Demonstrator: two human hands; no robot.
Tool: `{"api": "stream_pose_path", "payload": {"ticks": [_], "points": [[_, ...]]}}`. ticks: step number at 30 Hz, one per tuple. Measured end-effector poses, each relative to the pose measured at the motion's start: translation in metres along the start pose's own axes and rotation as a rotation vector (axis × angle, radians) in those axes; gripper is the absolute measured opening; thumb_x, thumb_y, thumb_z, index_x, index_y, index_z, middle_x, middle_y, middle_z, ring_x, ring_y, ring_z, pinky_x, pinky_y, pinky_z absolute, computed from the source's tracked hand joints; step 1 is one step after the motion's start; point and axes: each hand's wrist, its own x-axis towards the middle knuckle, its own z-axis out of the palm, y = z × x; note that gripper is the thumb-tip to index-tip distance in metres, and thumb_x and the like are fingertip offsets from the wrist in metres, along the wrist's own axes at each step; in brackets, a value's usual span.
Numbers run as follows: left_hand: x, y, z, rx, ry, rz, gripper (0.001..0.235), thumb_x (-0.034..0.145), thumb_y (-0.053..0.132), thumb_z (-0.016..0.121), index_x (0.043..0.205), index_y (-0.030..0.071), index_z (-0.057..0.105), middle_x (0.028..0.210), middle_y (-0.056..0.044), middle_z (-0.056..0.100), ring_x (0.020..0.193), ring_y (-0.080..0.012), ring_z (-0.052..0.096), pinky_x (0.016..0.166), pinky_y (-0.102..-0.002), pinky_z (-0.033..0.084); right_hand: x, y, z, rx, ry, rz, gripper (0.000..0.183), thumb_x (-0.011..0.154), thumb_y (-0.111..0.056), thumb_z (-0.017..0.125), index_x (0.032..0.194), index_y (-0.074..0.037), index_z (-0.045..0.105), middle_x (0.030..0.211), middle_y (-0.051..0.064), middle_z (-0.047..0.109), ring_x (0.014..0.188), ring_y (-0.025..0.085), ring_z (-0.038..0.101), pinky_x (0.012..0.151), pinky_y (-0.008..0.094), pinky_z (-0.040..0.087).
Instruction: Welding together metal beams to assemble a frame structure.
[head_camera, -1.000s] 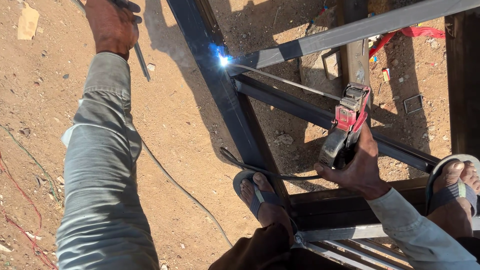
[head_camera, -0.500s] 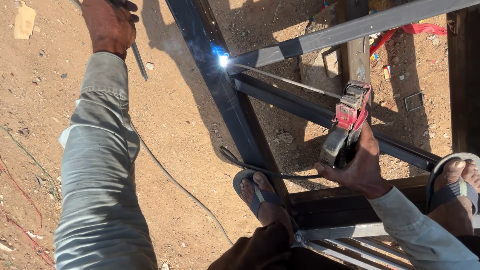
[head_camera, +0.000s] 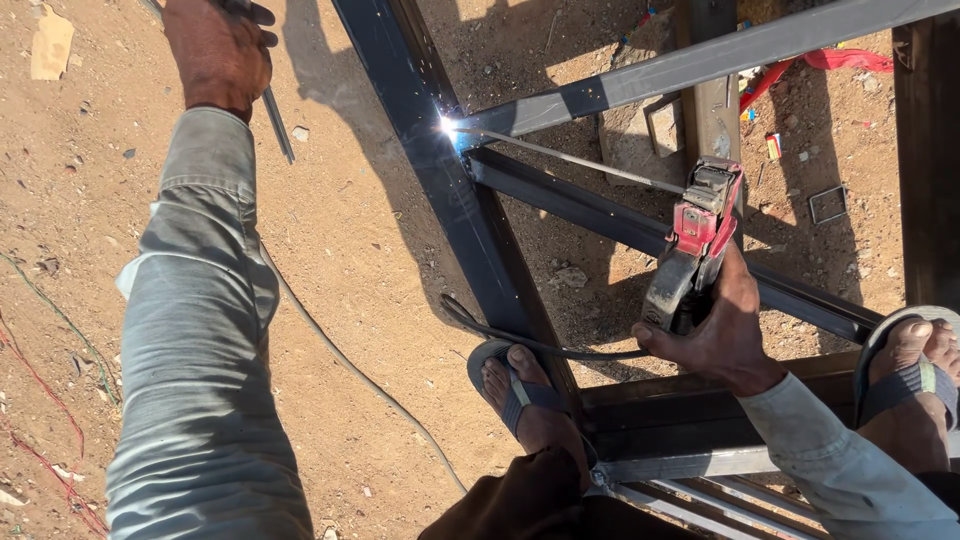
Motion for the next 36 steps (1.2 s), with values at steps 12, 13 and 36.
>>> {"api": "stream_pose_path", "payload": {"ticks": [12, 13, 36], "points": [[0.0, -0.001, -0.001, -0.271, -0.012, -0.069, 0.033, 0.099, 0.03, 0.061, 0.097, -0.003, 0.065, 0.082, -0.015, 0.07, 0.075, -0.0236, 0.075, 0.071, -0.042, 0.063, -0.004, 0.009, 0.002, -0.028, -0.008, 0.005, 0.102, 0.067, -0.057, 0.084, 0.138, 0.005, 0.044, 0.112, 0.016, 0.063, 0.1, 0.029, 0.068, 0.091, 0.043, 0.056], [0.001, -0.002, -0.002, -0.273, -0.001, -0.078, 0.032, 0.099, 0.029, 0.062, 0.097, -0.003, 0.065, 0.081, -0.015, 0.07, 0.075, -0.0235, 0.075, 0.071, -0.042, 0.063, -0.004, 0.009, 0.002, -0.041, -0.01, 0.005, 0.101, 0.067, -0.057, 0.084, 0.137, 0.005, 0.045, 0.112, 0.016, 0.063, 0.101, 0.03, 0.068, 0.091, 0.044, 0.056], [-0.009, 0.016, 0.001, -0.354, 0.016, -0.101, 0.032, 0.103, 0.03, 0.058, 0.091, 0.0, 0.063, 0.075, -0.011, 0.061, 0.075, -0.0254, 0.073, 0.072, -0.046, 0.058, -0.001, 0.003, 0.003, -0.017, -0.001, -0.003, 0.106, 0.067, -0.055, 0.084, 0.145, 0.005, 0.041, 0.118, 0.019, 0.062, 0.108, 0.032, 0.067, 0.096, 0.045, 0.055]]}}
